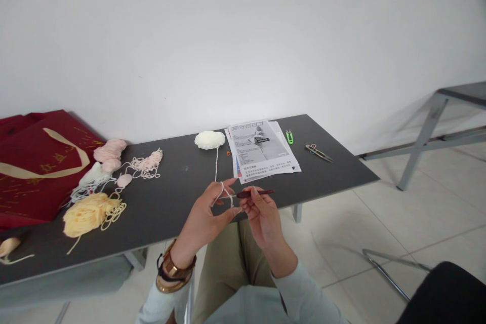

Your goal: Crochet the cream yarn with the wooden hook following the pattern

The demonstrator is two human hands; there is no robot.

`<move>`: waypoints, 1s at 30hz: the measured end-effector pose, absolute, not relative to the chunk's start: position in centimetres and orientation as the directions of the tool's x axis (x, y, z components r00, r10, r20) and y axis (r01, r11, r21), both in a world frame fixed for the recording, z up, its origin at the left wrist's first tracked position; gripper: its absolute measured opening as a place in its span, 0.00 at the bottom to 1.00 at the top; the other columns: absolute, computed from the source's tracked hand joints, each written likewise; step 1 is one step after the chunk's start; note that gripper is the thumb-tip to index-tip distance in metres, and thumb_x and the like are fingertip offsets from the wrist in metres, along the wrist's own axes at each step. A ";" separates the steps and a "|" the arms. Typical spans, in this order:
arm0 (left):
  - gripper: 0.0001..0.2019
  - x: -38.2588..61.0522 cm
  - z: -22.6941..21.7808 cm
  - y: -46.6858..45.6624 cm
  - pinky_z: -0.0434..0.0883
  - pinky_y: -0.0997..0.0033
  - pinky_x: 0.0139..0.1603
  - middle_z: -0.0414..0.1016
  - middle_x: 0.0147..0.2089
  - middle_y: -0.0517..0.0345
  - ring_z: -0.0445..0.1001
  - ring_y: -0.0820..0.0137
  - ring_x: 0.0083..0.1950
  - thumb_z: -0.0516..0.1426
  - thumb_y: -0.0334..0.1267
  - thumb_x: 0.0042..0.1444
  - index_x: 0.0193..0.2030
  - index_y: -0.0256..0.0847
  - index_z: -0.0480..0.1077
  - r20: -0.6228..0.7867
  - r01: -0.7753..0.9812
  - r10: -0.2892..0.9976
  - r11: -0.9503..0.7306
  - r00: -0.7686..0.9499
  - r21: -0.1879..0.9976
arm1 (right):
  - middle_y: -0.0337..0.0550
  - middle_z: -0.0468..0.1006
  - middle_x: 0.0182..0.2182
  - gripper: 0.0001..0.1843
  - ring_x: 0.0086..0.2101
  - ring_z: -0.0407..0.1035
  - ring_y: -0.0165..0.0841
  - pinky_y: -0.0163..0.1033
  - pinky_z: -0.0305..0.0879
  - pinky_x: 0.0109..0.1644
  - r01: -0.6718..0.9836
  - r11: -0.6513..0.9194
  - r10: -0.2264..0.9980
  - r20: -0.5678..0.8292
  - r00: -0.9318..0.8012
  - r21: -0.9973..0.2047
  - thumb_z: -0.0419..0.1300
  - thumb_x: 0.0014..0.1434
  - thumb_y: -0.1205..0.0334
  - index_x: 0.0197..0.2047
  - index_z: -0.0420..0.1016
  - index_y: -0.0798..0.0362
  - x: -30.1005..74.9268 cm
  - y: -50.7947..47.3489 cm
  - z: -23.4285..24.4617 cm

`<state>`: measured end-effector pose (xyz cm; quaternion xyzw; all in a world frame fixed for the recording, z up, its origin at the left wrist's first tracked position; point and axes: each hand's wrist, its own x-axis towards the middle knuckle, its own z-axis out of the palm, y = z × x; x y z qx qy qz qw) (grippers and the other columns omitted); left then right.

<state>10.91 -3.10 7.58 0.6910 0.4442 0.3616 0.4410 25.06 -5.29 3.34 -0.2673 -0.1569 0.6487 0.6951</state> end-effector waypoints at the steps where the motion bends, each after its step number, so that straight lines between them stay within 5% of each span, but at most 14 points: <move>1: 0.23 11.0 7.5 -3.1 0.65 0.68 0.44 0.71 0.41 0.56 0.69 0.67 0.43 0.63 0.36 0.50 0.55 0.46 0.71 0.126 0.278 0.940 -0.219 0.317 0.935 | 0.40 0.78 0.24 0.08 0.24 0.68 0.25 0.28 0.66 0.29 -0.818 0.017 0.986 -0.125 0.108 -0.575 0.66 0.52 0.60 0.33 0.79 0.57 25.0 -5.3 3.4; 5: 0.15 11.7 7.2 -3.2 0.64 0.72 0.36 0.69 0.31 0.60 0.67 0.71 0.33 0.61 0.35 0.51 0.47 0.44 0.75 0.119 0.195 0.970 -0.161 0.211 0.967 | 0.40 0.77 0.24 0.09 0.24 0.68 0.25 0.28 0.66 0.28 -0.818 0.016 0.987 -0.123 0.105 -0.575 0.66 0.53 0.59 0.33 0.79 0.57 25.0 -5.5 3.5; 17: 0.38 11.6 7.3 -3.1 0.58 0.77 0.29 0.61 0.24 0.69 0.60 0.77 0.27 0.64 0.34 0.46 0.65 0.42 0.58 -0.104 -0.016 0.969 0.111 0.226 0.994 | 0.41 0.78 0.24 0.09 0.24 0.69 0.26 0.31 0.64 0.29 -0.749 0.053 0.981 -0.107 0.163 -0.661 0.65 0.54 0.58 0.33 0.79 0.56 25.1 -5.2 3.0; 20: 0.39 11.5 6.6 -2.8 0.59 0.77 0.28 0.65 0.24 0.67 0.61 0.76 0.26 0.64 0.34 0.47 0.66 0.42 0.57 -0.076 0.016 0.979 0.074 0.190 0.997 | 0.42 0.79 0.26 0.08 0.26 0.69 0.28 0.34 0.65 0.31 -0.581 0.153 0.958 -0.024 0.285 -0.800 0.63 0.56 0.58 0.35 0.79 0.54 24.9 -5.5 2.9; 23: 0.39 11.7 6.0 -2.6 0.61 0.76 0.28 0.68 0.24 0.66 0.63 0.75 0.26 0.65 0.34 0.46 0.66 0.41 0.57 -0.067 0.010 0.989 0.066 0.131 0.998 | 0.44 0.80 0.32 0.07 0.32 0.72 0.34 0.40 0.67 0.39 -0.227 0.294 0.909 0.198 0.368 -0.928 0.60 0.58 0.63 0.38 0.80 0.48 24.8 -6.5 3.0; 27: 0.42 11.6 6.0 -2.5 0.63 0.76 0.30 0.70 0.24 0.66 0.65 0.77 0.26 0.66 0.31 0.44 0.66 0.38 0.56 -0.165 -0.220 0.974 0.197 0.152 0.956 | 0.44 0.81 0.42 0.22 0.41 0.71 0.39 0.48 0.66 0.47 0.144 0.511 0.839 0.528 0.132 -0.847 0.58 0.56 0.72 0.50 0.76 0.40 25.0 -7.8 3.0; 30: 0.34 10.9 6.1 -2.1 0.63 0.78 0.29 0.70 0.25 0.64 0.66 0.79 0.25 0.66 0.29 0.42 0.59 0.35 0.67 -0.240 -0.345 0.913 0.353 0.330 0.869 | 0.44 0.80 0.43 0.24 0.42 0.71 0.40 0.49 0.66 0.47 0.127 0.568 0.813 0.579 0.069 -0.813 0.58 0.55 0.73 0.51 0.75 0.39 25.0 -7.8 2.7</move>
